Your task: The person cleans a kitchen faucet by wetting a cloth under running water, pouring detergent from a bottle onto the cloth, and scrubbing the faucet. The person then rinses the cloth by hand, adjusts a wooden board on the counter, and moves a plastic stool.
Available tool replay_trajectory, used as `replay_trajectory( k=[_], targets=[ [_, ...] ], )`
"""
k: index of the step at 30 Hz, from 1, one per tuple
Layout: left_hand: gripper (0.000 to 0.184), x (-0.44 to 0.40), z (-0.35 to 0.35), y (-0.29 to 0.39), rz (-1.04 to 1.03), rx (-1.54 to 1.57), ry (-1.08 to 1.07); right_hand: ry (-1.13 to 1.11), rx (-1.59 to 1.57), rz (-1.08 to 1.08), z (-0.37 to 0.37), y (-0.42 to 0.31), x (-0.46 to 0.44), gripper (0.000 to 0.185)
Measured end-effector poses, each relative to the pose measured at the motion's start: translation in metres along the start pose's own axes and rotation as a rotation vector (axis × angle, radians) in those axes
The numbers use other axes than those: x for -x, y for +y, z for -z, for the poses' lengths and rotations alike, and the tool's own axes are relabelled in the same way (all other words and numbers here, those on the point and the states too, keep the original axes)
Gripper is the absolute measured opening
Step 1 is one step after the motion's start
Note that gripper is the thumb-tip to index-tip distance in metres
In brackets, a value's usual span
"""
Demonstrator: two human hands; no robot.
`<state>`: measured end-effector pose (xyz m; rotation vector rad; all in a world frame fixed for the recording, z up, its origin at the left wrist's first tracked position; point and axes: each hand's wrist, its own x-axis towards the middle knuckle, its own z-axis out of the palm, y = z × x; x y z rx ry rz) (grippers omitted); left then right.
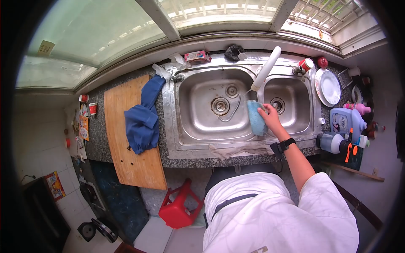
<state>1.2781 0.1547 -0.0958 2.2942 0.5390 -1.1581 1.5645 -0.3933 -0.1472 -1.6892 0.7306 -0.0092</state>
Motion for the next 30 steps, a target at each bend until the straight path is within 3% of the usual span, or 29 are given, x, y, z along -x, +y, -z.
replay_trajectory(
  k=[15, 17, 21, 30],
  targets=[
    [0.035, 0.006, -0.001, 0.004, 0.019, 0.008, -0.009, -0.08, -0.1, -0.026, -0.019, -0.007, -0.014, 0.034],
    [0.035, 0.009, -0.002, 0.004, 0.02, 0.009, -0.011, -0.062, -0.026, 0.099, -0.02, -0.012, -0.012, 0.032],
    [0.035, 0.012, -0.002, 0.006, 0.025, 0.016, -0.01, -0.123, -0.117, -0.019, -0.02, -0.017, -0.014, 0.031],
    [0.034, 0.023, -0.006, 0.007, 0.036, 0.014, -0.016, -0.089, 0.019, 0.093, -0.01, 0.002, -0.013, 0.034]
  ],
)
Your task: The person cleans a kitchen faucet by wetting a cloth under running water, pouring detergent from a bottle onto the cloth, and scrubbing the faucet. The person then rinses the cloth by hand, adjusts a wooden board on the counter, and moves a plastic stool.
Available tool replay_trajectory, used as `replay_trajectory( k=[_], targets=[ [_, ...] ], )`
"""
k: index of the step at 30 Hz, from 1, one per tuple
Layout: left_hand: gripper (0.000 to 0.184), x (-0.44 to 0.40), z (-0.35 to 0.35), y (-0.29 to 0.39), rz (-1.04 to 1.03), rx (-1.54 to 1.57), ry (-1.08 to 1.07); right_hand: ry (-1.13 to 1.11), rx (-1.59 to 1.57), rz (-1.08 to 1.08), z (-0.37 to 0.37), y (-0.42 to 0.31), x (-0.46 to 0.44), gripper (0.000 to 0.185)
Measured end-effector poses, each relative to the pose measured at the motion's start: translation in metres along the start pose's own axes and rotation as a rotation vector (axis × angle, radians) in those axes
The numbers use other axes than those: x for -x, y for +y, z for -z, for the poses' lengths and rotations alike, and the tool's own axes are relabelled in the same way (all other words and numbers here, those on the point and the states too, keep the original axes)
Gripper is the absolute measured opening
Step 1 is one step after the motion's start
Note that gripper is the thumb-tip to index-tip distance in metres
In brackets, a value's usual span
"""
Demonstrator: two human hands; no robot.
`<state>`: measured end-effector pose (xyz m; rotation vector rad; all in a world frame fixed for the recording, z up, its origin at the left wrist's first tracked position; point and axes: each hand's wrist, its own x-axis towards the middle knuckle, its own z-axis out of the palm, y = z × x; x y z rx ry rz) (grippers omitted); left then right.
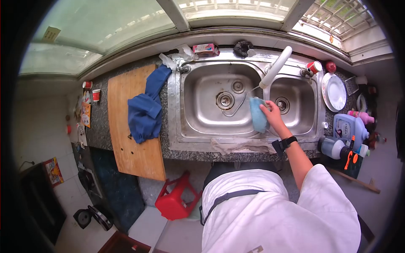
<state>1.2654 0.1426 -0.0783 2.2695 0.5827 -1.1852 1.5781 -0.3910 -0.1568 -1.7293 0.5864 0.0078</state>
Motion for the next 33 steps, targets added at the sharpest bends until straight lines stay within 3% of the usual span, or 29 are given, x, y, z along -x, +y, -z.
replay_trajectory(
  k=[17, 33],
  targets=[
    [0.032, 0.003, -0.002, 0.001, 0.007, -0.008, -0.016, -0.053, -0.145, -0.115, 0.0, -0.009, 0.004, 0.034],
    [0.03, 0.006, -0.003, 0.003, 0.021, -0.007, -0.022, -0.031, -0.134, -0.058, 0.0, -0.006, -0.002, 0.034]
  ],
)
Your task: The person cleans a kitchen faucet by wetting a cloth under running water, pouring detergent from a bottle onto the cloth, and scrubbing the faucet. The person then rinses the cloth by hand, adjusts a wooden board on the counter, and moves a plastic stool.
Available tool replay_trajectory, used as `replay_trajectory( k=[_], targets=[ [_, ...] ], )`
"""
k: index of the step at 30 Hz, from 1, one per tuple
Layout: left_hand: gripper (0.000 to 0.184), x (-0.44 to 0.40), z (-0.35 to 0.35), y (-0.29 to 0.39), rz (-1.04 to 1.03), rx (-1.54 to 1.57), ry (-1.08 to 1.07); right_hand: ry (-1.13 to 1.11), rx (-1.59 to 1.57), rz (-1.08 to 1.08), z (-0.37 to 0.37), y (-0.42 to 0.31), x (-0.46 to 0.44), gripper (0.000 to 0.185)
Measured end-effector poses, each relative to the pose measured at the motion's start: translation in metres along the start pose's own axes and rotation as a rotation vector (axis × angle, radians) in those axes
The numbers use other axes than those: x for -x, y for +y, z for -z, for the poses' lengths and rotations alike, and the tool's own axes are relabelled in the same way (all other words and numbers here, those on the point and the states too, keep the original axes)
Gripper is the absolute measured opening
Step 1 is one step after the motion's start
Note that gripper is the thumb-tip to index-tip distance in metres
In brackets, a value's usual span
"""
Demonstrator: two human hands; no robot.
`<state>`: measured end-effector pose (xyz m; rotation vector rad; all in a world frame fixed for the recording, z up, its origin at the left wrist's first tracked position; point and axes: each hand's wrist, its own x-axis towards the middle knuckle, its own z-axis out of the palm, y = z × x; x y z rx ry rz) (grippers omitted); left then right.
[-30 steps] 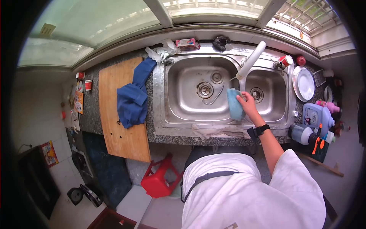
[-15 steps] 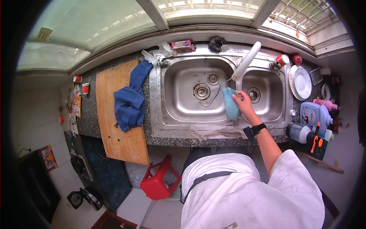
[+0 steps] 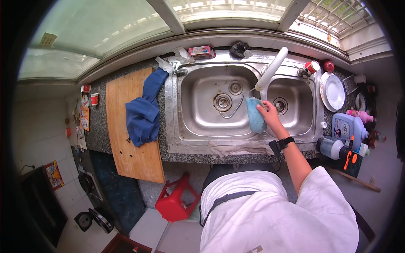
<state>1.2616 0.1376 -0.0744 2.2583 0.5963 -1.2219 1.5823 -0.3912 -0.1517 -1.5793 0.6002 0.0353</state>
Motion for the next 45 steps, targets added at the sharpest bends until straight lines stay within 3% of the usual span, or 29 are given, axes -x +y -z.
replay_trajectory(
  k=[9, 15, 20, 22, 24, 26, 28, 32, 34, 38, 40, 41, 43, 44, 45],
  targets=[
    [0.029, 0.003, -0.002, 0.002, 0.02, -0.008, -0.003, -0.042, 0.003, -0.049, -0.007, -0.009, -0.018, 0.038],
    [0.028, 0.009, -0.004, 0.006, 0.04, -0.019, -0.018, -0.076, -0.512, -0.122, -0.036, -0.027, -0.058, 0.042],
    [0.028, 0.049, 0.01, -0.009, 0.031, -0.047, -0.087, -0.106, -0.363, -0.167, -0.044, -0.029, -0.079, 0.042],
    [0.028, 0.043, 0.034, -0.013, -0.021, -0.029, -0.011, 0.012, -0.421, -0.062, -0.051, -0.017, -0.084, 0.043],
    [0.015, -0.008, 0.065, 0.001, -0.113, 0.205, 0.232, 0.015, -0.434, -0.056, -0.052, -0.029, -0.076, 0.044],
    [0.011, -0.039, 0.099, 0.074, -0.075, 0.572, 0.222, 0.02, -0.45, -0.046, -0.046, -0.037, -0.071, 0.045],
    [0.013, -0.064, 0.119, 0.149, -0.208, 0.489, 0.204, -0.196, -0.553, -0.174, -0.038, -0.04, -0.069, 0.034],
    [0.018, -0.091, 0.118, 0.307, -0.549, 0.285, 0.191, -0.177, -0.579, -0.206, -0.035, -0.048, -0.067, 0.029],
    [0.03, -0.113, 0.104, 0.374, -0.665, 0.252, 0.11, -0.149, -0.568, -0.197, -0.038, -0.045, -0.067, 0.027],
    [0.042, -0.16, 0.055, 0.482, -0.776, 0.473, 0.051, -0.169, -0.613, -0.174, -0.041, -0.052, -0.062, 0.036],
    [0.046, -0.176, 0.045, 0.523, -0.673, 0.636, -0.188, -0.114, -0.764, -0.253, -0.042, -0.061, -0.056, 0.034],
    [0.046, -0.186, 0.039, 0.537, -0.677, 0.64, -0.194, -0.109, -0.758, -0.249, -0.042, -0.06, -0.056, 0.034],
    [0.043, -0.207, 0.027, 0.553, -0.662, 0.65, -0.157, -0.055, -0.342, -0.004, -0.044, -0.054, -0.056, 0.037],
    [0.043, -0.208, 0.024, 0.56, -0.66, 0.651, -0.166, -0.049, -0.337, -0.008, -0.044, -0.04, -0.059, 0.037],
    [0.037, -0.205, 0.022, 0.566, -0.759, 0.603, -0.091, 0.06, -0.122, 0.161, -0.044, -0.026, -0.06, 0.039]
  ],
)
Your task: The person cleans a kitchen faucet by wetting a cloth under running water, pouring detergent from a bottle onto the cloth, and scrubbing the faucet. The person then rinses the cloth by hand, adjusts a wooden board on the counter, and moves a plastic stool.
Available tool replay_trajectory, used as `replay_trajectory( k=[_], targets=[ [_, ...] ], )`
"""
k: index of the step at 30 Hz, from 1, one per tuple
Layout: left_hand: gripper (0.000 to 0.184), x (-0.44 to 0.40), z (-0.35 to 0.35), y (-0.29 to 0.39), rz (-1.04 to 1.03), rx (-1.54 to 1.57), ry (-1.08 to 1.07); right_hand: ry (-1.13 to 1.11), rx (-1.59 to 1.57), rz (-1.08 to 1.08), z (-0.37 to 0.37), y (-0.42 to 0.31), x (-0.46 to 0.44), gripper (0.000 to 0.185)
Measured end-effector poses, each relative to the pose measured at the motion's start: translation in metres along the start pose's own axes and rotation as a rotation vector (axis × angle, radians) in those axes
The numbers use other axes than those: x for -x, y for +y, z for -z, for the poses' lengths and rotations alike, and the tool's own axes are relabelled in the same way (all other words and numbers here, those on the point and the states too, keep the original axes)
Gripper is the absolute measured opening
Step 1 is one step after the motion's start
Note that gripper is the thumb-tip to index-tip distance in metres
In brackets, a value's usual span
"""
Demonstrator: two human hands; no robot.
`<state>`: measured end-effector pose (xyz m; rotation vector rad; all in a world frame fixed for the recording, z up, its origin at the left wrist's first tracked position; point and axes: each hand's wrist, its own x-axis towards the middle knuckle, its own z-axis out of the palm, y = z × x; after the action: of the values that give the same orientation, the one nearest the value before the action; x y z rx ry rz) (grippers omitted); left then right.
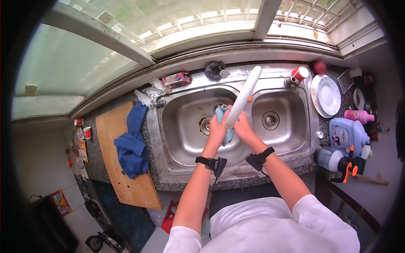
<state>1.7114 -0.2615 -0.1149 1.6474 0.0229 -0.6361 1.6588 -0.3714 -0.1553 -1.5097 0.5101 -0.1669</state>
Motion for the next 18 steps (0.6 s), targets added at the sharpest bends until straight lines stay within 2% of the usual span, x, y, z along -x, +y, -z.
replay_trajectory(
  k=[1, 2, 4, 5, 7, 8, 10, 11, 13, 14, 15, 17, 18],
  targets=[
    [0.031, -0.003, -0.004, 0.006, -0.112, -0.067, 0.019, 0.035, 0.113, 0.094, 0.004, 0.013, 0.001, 0.04],
    [0.031, -0.007, -0.005, 0.012, -0.111, -0.058, 0.014, 0.08, 0.23, 0.184, 0.006, 0.012, 0.003, 0.041],
    [0.034, -0.012, -0.003, 0.021, -0.095, -0.512, -0.148, 0.086, 0.007, -0.097, 0.015, 0.009, 0.017, 0.044],
    [0.034, -0.018, -0.002, 0.014, -0.094, -0.503, -0.154, 0.089, 0.016, -0.1, 0.02, 0.0, 0.02, 0.044],
    [0.037, -0.031, 0.0, -0.013, -0.197, -0.523, -0.246, 0.125, 0.355, -0.22, 0.03, -0.021, 0.027, 0.041],
    [0.037, -0.032, -0.003, -0.022, -0.194, -0.516, -0.248, 0.126, 0.362, -0.224, 0.028, -0.028, 0.026, 0.041],
    [0.045, -0.032, -0.009, -0.035, -0.685, -0.498, 0.222, 0.229, 0.301, -0.005, 0.018, -0.04, 0.021, 0.034],
    [0.045, -0.031, -0.006, -0.045, -0.679, -0.495, 0.225, 0.224, 0.306, -0.009, 0.011, -0.049, 0.02, 0.034],
    [0.05, -0.03, 0.002, -0.059, -0.281, -0.323, 0.039, 0.346, 0.258, 0.009, -0.005, -0.064, 0.016, 0.028],
    [0.052, -0.028, 0.008, -0.053, 0.197, 0.228, -0.178, 0.227, 0.23, 0.056, -0.006, -0.061, 0.016, 0.033],
    [0.052, -0.026, 0.013, -0.047, 0.193, 0.232, -0.184, 0.232, 0.236, 0.06, -0.009, -0.051, 0.016, 0.033],
    [0.059, -0.021, 0.019, -0.034, 0.383, 0.85, -0.358, 0.002, 0.317, -0.033, -0.014, -0.036, 0.022, 0.034],
    [0.06, -0.02, 0.019, -0.027, 0.4, 0.849, -0.317, -0.011, 0.34, 0.039, -0.015, -0.04, 0.028, 0.034]
  ],
)
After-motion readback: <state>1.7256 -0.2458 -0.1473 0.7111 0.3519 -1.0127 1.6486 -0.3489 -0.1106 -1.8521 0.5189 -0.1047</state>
